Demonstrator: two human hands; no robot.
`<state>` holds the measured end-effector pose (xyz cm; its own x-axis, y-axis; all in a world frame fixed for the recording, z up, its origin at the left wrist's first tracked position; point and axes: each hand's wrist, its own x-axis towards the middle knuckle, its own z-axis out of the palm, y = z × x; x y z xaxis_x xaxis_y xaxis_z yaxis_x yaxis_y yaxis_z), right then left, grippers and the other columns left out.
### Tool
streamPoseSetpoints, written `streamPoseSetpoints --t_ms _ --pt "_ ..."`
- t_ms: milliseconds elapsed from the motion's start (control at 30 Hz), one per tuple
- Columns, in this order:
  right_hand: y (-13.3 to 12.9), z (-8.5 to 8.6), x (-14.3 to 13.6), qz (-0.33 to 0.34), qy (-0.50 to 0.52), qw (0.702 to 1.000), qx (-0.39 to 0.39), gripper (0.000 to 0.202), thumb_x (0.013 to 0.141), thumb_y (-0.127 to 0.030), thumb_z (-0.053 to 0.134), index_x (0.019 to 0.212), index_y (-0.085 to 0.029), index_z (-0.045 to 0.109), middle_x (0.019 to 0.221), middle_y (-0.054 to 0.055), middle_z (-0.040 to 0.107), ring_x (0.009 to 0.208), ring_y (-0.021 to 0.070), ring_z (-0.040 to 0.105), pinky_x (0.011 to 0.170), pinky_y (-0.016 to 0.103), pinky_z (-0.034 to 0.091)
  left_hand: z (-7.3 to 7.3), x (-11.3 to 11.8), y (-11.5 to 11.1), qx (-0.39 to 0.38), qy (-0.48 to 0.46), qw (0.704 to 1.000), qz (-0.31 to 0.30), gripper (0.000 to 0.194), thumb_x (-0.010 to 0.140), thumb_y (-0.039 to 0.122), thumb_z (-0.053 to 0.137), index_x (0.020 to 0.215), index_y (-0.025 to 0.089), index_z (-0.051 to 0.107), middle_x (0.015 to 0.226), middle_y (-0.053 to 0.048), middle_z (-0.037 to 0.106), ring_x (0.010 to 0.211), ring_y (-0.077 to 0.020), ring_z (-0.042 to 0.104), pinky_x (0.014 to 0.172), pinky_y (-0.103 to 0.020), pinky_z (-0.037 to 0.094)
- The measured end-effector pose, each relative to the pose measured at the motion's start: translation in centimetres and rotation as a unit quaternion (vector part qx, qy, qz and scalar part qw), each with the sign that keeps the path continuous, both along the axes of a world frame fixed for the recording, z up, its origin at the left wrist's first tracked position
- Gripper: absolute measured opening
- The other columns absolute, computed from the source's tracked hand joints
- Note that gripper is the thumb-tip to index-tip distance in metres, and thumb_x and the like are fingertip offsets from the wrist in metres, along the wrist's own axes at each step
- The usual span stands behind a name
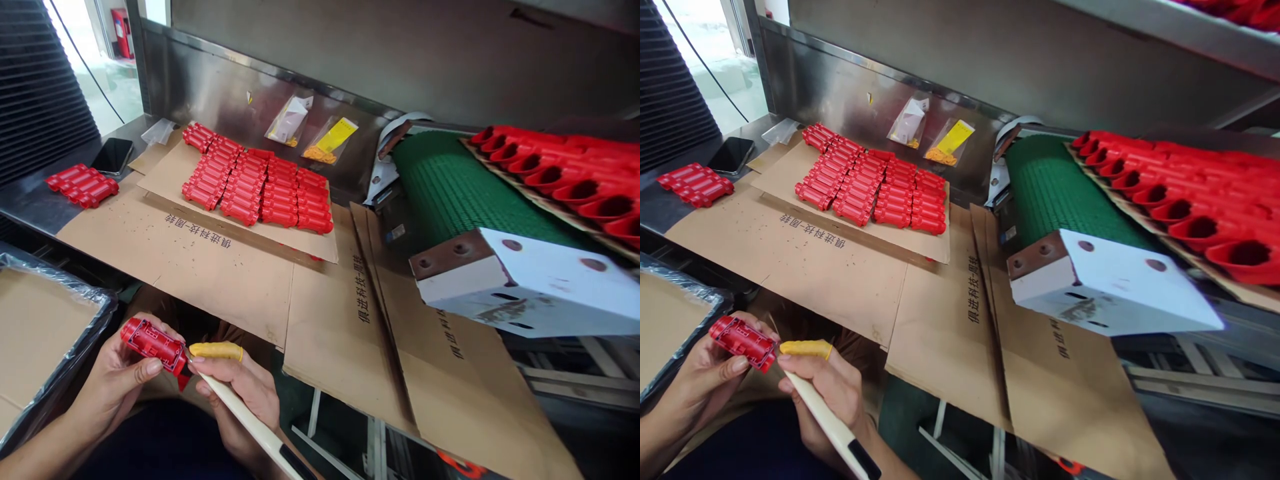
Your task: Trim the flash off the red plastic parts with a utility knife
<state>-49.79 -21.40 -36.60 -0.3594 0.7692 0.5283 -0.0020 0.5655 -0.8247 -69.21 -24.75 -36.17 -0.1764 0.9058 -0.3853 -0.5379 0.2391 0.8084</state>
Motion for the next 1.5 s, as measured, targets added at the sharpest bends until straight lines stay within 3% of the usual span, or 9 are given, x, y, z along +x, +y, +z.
streamPoseSetpoints --t_ms 400,700,933,1100,1200,1267,1333,1400,1500 --pt "0.4 0.0 0.5 0.014 -0.013 1.0 -0.01 0.022 0.099 -0.013 0.065 0.12 -0.018 0.067 0.114 0.01 0.075 0.106 0.0179 0.072 0.093 0.029 0.062 0.3 0.0 -0.1 0.029 0.05 0.998 0.002 0.044 0.067 0.038 0.097 0.098 0.019 0.073 0.1 -0.007 0.073 0.096 -0.0234 0.069 0.084 -0.03 0.058" --pt "2.5 0.8 1.1 0.054 -0.202 0.952 0.223 0.017 0.103 -0.012 0.058 0.117 -0.011 0.067 0.103 0.013 0.072 0.083 0.0207 0.063 0.07 0.033 0.061 0.6 0.6 0.0 0.009 0.099 0.995 0.026 0.066 0.075 0.038 0.092 0.13 0.027 0.059 0.096 0.001 0.067 0.081 -0.0112 0.062 0.076 -0.017 0.053" --pt "1.8 -0.2 0.6 0.047 0.003 0.997 -0.068 0.011 0.101 -0.015 0.064 0.111 -0.017 0.067 0.104 0.009 0.076 0.095 0.0166 0.075 0.084 0.028 0.064 0.5 0.4 -0.1 0.02 0.098 0.995 -0.008 0.065 0.079 0.037 0.089 0.135 0.029 0.058 0.099 -0.002 0.071 0.088 -0.0154 0.068 0.084 -0.022 0.055" --pt "1.0 -0.2 -0.7 0.123 0.165 0.932 -0.299 0.021 0.1 -0.034 0.071 0.105 -0.014 0.065 0.087 0.007 0.076 0.07 0.0124 0.074 0.07 0.025 0.063 0.5 0.6 -0.2 0.028 0.134 0.99 -0.013 0.063 0.077 0.036 0.09 0.133 0.03 0.061 0.099 -0.003 0.074 0.085 -0.0151 0.068 0.081 -0.021 0.054" --pt "0.4 0.5 -0.5 0.281 0.222 0.869 -0.34 0.033 0.1 -0.047 0.07 0.094 -0.016 0.059 0.077 0.004 0.071 0.063 0.0099 0.068 0.063 0.022 0.061 -0.1 0.4 -0.2 0.026 0.118 0.992 -0.024 0.061 0.082 0.035 0.087 0.135 0.03 0.057 0.101 -0.004 0.076 0.089 -0.0165 0.071 0.085 -0.023 0.056" --pt "0.2 1.0 0.2 0.354 0.194 0.865 -0.297 0.043 0.101 -0.055 0.064 0.083 -0.017 0.056 0.07 0.003 0.069 0.064 0.0102 0.069 0.062 0.02 0.061 -0.8 -0.2 -0.2 0.032 0.098 0.994 -0.035 0.058 0.086 0.034 0.084 0.137 0.03 0.056 0.107 -0.007 0.077 0.096 -0.0192 0.073 0.09 -0.027 0.057" --pt "0.4 1.2 0.9 0.262 0.142 0.933 -0.203 0.038 0.103 -0.049 0.063 0.084 -0.017 0.062 0.079 0.005 0.074 0.075 0.0118 0.073 0.072 0.023 0.063 -1.6 -0.8 -0.2 0.044 0.081 0.995 -0.044 0.052 0.089 0.033 0.081 0.136 0.029 0.059 0.115 -0.009 0.075 0.105 -0.0214 0.072 0.094 -0.031 0.058" --pt "0.7 1.0 1.0 0.072 0.08 0.99 -0.089 0.012 0.103 -0.03 0.068 0.102 -0.018 0.072 0.1 0.008 0.078 0.093 0.0145 0.075 0.085 0.028 0.064 -2.2 -1.3 -0.2 0.055 0.083 0.994 -0.053 0.045 0.089 0.031 0.081 0.131 0.029 0.065 0.118 -0.009 0.073 0.108 -0.0207 0.07 0.094 -0.029 0.059" --pt "1.0 0.2 0.0 -0.042 0.007 0.999 0.03 0.03 0.097 -0.007 0.067 0.125 -0.017 0.071 0.118 0.013 0.074 0.11 0.0202 0.071 0.096 0.037 0.062 -2.2 -1.2 -0.3 0.063 0.112 0.99 -0.061 0.044 0.085 0.029 0.085 0.126 0.029 0.072 0.111 -0.006 0.073 0.099 -0.0166 0.069 0.087 -0.022 0.058"
